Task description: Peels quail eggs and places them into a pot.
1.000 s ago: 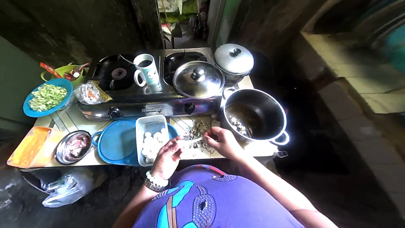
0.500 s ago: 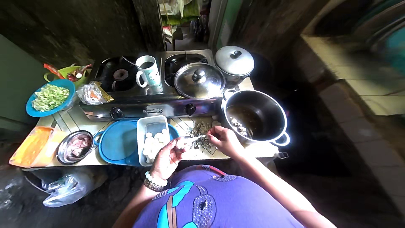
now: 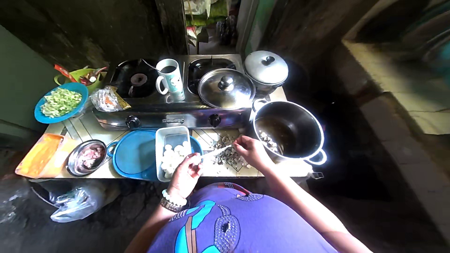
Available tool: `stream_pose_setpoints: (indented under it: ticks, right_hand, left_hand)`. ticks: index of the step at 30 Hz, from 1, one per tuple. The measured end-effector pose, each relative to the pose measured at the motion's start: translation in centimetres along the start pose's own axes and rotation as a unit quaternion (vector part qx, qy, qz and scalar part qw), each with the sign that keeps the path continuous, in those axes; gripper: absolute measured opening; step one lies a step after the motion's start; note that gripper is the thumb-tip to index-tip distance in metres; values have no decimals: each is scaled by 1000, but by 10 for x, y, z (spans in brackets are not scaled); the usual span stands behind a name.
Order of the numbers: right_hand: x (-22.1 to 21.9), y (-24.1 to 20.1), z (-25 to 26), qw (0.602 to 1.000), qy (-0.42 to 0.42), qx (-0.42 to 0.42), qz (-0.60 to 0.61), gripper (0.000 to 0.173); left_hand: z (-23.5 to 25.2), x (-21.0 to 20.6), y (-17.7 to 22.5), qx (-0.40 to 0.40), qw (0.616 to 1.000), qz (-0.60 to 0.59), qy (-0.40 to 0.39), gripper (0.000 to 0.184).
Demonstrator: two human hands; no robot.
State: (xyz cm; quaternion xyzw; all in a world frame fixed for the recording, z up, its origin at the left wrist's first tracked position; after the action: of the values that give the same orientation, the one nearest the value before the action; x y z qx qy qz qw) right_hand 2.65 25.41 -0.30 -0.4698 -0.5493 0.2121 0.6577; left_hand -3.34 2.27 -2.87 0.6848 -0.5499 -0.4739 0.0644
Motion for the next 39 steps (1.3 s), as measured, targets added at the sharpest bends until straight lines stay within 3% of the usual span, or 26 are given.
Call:
stream_pose_setpoints:
  ticks: [11, 14, 17, 21, 25, 28, 30, 34, 36, 39]
  right_hand:
    - [10, 6, 7, 999, 37, -35, 15, 18]
    - [6, 0, 5, 997, 37, -20, 60, 16]
    - [9, -6, 4, 991, 73, -1, 109, 14]
    - [17, -14, 0, 982, 99, 21, 158, 11]
    - [19, -21, -3, 980, 98, 44, 169, 10]
    - [16, -15, 2, 988, 86, 37, 121, 11]
    - [10, -4, 10, 997, 65, 30, 19, 15]
    - [-9, 17, 19, 982, -68, -15, -178, 30]
    - [-16, 5, 10, 985, -54, 31, -158, 30]
    - [-30, -25, -9, 984, -19, 164, -59, 24]
  left_hand:
    - [0, 5, 5, -3, 998, 54, 12, 26]
    - [-2, 4, 5, -77, 990, 116, 13, 9]
    - [-3, 1, 7, -130, 983, 129, 25, 12]
    - [-2, 0, 13, -84, 988, 106, 73, 25]
    - [-2, 3, 14, -80, 987, 102, 100, 24]
    - [-4, 0, 14, -89, 987, 98, 89, 33]
    - [-7, -3, 15, -87, 989, 83, 83, 38]
    - [-13, -6, 13, -89, 988, 118, 46, 35]
    - [-16, -6, 12, -111, 981, 157, 28, 33]
    - [-17, -6, 7, -147, 969, 201, 0, 30]
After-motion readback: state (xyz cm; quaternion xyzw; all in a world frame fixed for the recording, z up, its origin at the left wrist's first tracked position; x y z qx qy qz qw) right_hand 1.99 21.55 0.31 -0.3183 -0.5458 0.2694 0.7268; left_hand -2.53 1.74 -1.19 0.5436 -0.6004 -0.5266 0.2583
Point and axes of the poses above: each hand's wrist, its own z-axis towards the middle knuckle, its own x-axis out of the back of the hand, y = z × x, the point moved 4 cm from there along z, towards the middle knuckle, and after that the axes turned 4 degrees about y, right-handed, at the moved point
